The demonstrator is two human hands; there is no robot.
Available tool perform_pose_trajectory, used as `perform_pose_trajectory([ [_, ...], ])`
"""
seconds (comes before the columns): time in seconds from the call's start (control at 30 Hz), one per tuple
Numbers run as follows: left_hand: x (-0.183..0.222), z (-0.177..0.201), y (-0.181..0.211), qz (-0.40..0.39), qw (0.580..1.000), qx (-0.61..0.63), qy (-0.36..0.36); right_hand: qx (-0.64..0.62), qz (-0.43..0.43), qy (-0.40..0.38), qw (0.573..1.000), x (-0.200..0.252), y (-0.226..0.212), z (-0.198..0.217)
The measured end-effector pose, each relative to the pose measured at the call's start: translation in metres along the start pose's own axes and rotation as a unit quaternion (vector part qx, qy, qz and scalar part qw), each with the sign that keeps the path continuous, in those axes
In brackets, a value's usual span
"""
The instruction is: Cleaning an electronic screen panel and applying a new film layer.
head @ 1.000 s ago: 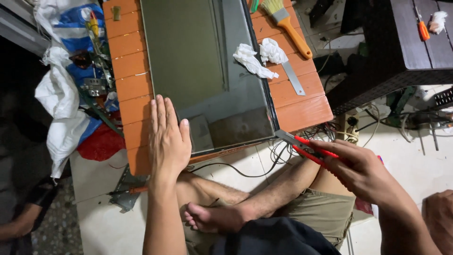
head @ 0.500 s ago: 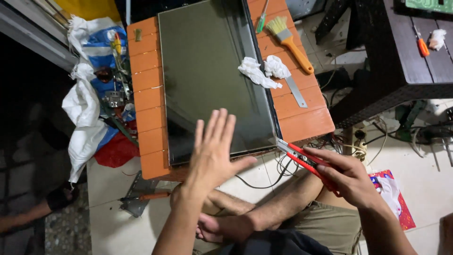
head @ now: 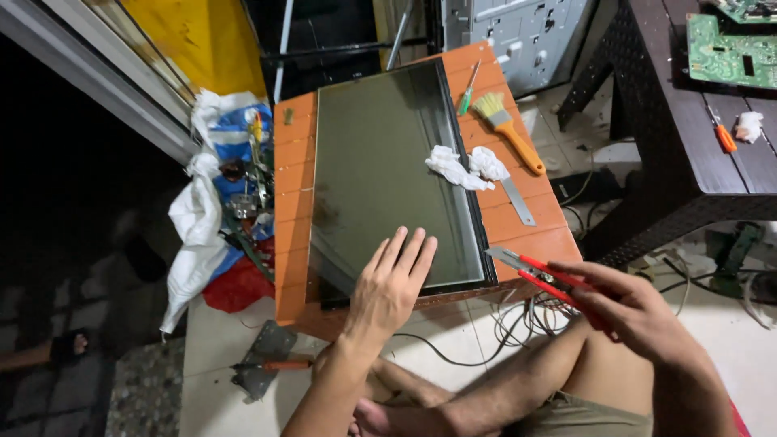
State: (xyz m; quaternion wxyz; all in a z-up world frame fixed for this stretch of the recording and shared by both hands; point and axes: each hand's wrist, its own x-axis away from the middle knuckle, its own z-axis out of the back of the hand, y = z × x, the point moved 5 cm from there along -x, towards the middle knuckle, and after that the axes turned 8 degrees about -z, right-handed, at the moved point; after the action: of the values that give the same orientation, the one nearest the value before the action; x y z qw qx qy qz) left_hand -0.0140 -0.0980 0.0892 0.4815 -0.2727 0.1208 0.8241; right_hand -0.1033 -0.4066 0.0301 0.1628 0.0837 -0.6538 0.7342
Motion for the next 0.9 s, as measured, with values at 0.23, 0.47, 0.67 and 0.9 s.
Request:
perform_pose_trajectory([
  [0.23,0.012,0.007,-0.003,-0.007,0.999,-0.036,-0.001,0.208,0.147,0.218,0.942,-0.034,-0.062,-0.024],
  [0.47,0.024,0.006,-0.005,0.006,1.000,-0.013,0.003,0.495,0.271,0.369,0.738,-0.089,-0.071,-0.057],
  [0.67,0.026,0.011,0.002,-0.046,0.992,-0.108,0.056,0.419,0.395,0.205,0.792,-0.144,-0.119,-0.121],
  [0.9,0.038,0.013,-0.007,-0.036,0.991,-0.104,0.070,0.431,0.224,0.148,0.861,-0.199,-0.109,-0.100],
])
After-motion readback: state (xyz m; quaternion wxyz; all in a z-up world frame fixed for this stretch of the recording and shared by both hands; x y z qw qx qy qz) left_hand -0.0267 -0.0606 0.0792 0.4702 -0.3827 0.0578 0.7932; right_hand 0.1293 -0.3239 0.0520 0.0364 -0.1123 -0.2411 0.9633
